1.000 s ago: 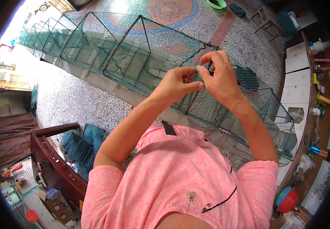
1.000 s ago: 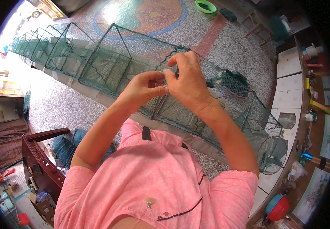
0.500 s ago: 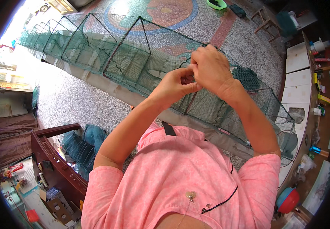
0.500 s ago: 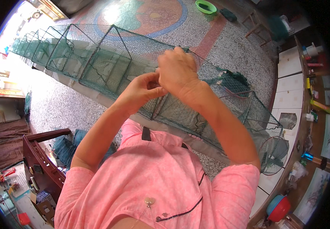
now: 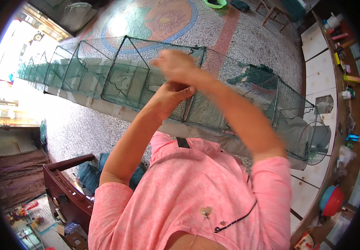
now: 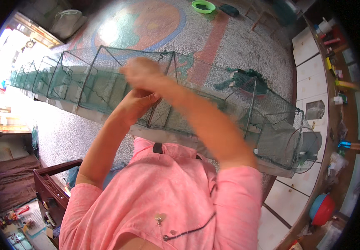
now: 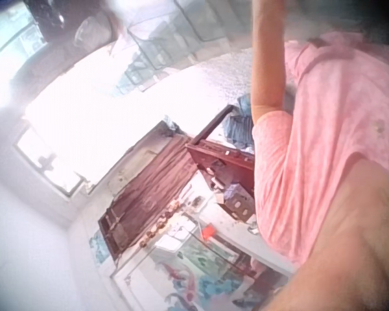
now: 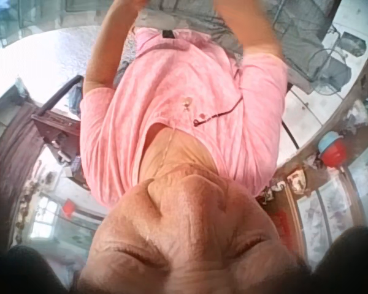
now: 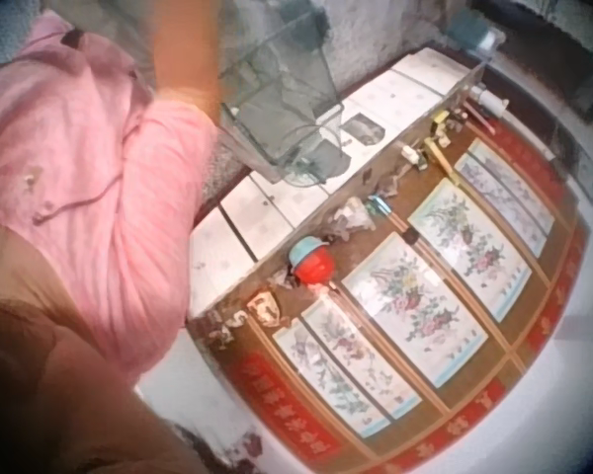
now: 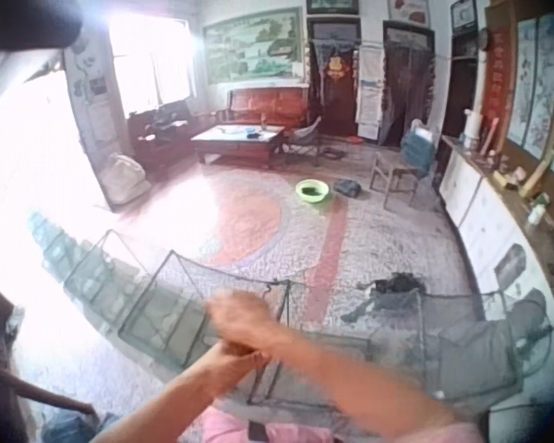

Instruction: The person repairs a large green mesh fishing net by tying together sections of the netting with a dark tool or piece of cord.

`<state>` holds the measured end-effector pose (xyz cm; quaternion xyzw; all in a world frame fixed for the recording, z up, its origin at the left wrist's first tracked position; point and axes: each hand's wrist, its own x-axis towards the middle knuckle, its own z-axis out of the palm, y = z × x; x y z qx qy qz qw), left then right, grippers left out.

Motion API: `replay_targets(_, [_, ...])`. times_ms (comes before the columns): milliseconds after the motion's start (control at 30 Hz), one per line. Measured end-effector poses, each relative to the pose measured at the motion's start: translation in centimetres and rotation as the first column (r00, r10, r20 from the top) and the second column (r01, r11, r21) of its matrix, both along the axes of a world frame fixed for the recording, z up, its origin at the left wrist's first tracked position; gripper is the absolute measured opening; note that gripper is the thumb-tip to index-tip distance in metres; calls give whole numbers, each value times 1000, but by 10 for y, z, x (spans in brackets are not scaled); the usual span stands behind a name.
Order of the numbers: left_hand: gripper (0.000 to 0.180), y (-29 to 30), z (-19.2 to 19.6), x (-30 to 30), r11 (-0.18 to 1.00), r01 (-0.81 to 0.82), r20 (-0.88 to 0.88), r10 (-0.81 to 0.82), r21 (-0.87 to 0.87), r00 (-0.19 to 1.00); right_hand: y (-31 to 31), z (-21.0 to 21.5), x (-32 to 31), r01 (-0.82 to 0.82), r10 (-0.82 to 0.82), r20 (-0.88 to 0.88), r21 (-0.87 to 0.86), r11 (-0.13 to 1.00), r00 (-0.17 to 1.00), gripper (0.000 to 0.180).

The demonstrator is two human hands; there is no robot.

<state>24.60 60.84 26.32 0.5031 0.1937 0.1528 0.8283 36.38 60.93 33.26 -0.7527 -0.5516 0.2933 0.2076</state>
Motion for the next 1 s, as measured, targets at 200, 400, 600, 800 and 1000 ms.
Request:
replay_targets(200, [52, -6, 14, 1, 986, -52, -62, 63, 158, 996, 31, -8, -14, -52, 19, 121, 275, 960, 992, 29])
replay_targets(400, [62, -23, 29, 5, 931, -129, -151, 189, 341, 970, 34, 72, 60, -267, -127, 306, 929, 257, 943, 24])
replay_targets(600, [55, -23, 36, 6, 655, -172, 48, 204, 735, 978, -71, 134, 22, -19, 370, -210, 850, 527, 905, 21])
replay_targets(800, [21, -9, 47, -1, 818, -249, 177, 183, 519, 967, -132, 131, 60, -313, 117, 363, 549, 775, 925, 14])
replay_targets(1000, [10, -4, 60, -13, 726, -82, 27, 87, 683, 996, -179, 86, 112, 216, -217, -16, 214, 953, 976, 18])
